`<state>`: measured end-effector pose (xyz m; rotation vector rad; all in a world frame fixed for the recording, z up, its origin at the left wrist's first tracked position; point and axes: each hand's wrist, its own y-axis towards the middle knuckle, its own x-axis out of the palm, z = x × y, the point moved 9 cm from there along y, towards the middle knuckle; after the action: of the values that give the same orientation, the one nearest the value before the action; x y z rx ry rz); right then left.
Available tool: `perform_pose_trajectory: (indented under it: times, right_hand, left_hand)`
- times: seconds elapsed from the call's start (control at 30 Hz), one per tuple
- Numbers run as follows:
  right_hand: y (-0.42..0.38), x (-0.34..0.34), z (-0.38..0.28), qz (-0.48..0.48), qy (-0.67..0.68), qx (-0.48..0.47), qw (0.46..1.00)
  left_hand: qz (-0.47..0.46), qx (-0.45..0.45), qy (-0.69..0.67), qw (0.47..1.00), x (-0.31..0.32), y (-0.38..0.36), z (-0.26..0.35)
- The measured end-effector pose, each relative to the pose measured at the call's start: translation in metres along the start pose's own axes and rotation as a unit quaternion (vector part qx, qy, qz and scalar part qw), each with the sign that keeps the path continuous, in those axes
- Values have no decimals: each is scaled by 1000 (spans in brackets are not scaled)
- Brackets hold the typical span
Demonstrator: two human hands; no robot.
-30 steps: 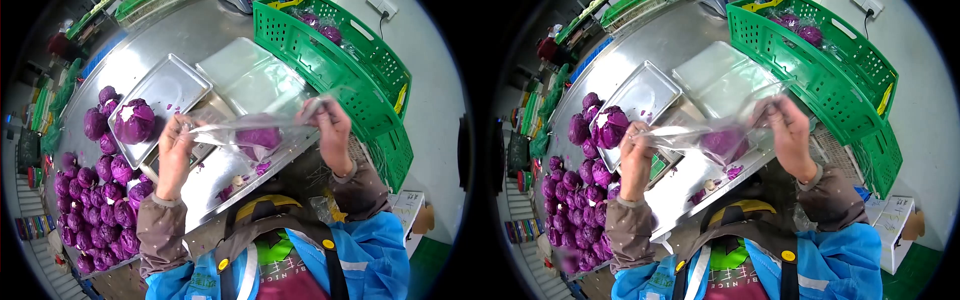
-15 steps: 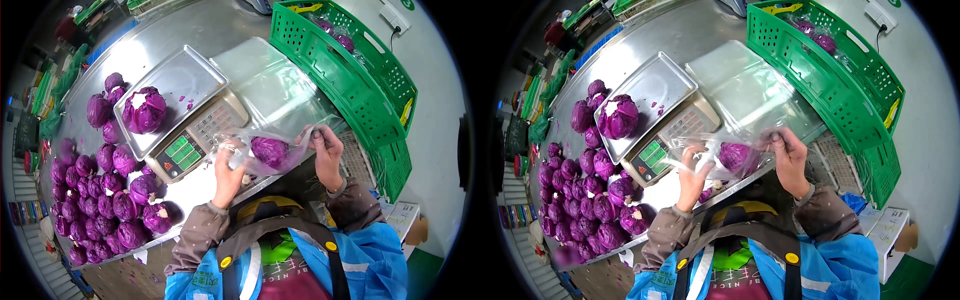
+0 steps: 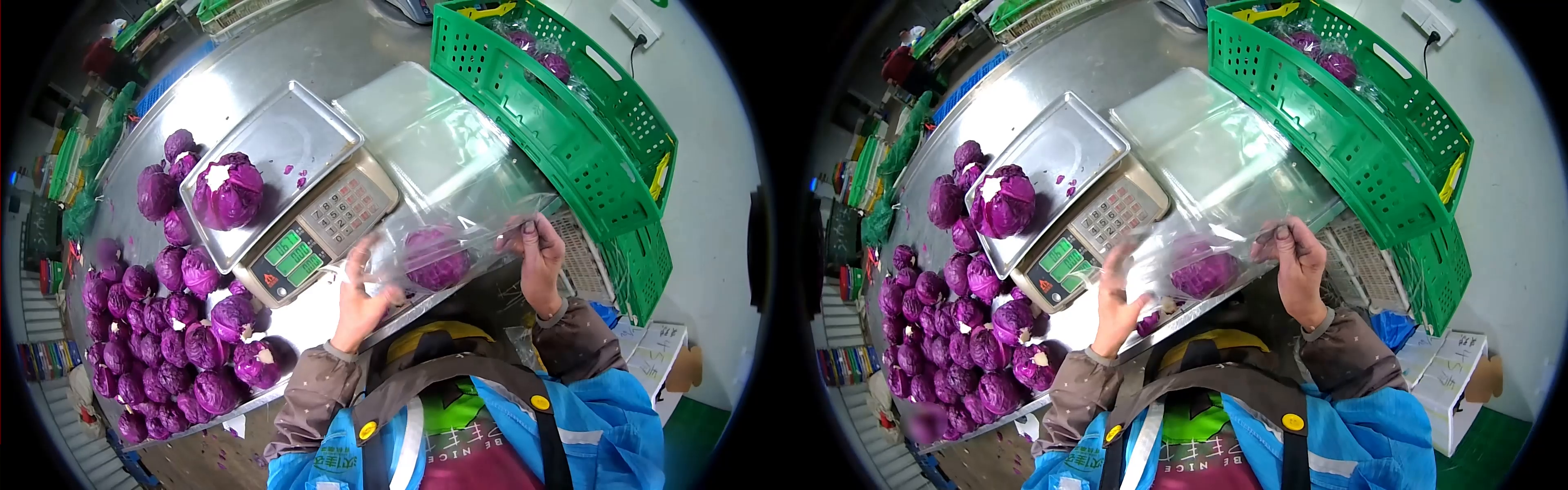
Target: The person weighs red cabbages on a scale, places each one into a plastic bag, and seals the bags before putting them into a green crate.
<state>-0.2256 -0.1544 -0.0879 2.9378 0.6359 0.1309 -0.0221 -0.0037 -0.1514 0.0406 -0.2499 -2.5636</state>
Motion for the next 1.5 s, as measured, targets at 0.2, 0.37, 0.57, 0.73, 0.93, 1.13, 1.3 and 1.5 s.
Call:
perform_pose_trajectory:
  times: [0.2,0.37,0.57,0.73,0.93,1.13,1.3,1.5]
  right_hand:
    - [0,1,59,25,-45,144,988]
    - [-8,-1,119,-47,-85,317,944]
    - [51,37,75,-96,-219,222,945]
    - [66,33,132,-123,-233,187,946]
    - [18,43,154,-204,-215,315,902]
    - [10,43,154,-299,-347,274,846]
    - [-4,68,112,-366,-430,-57,823]
    - [-16,84,147,-496,-85,200,840]
  left_hand:
    - [99,-294,-211,927,-4,-25,-62]
    - [182,-347,-217,894,-16,-43,-78]
    - [180,-344,-230,892,-17,-45,-86]
    - [186,-432,-224,854,-24,-69,-105]
    - [48,-113,367,922,-46,-26,-36]
    - [-264,-94,169,945,36,11,-63]
    - [-229,-210,59,949,38,8,-82]
    - [-155,-447,-70,878,25,-8,-107]
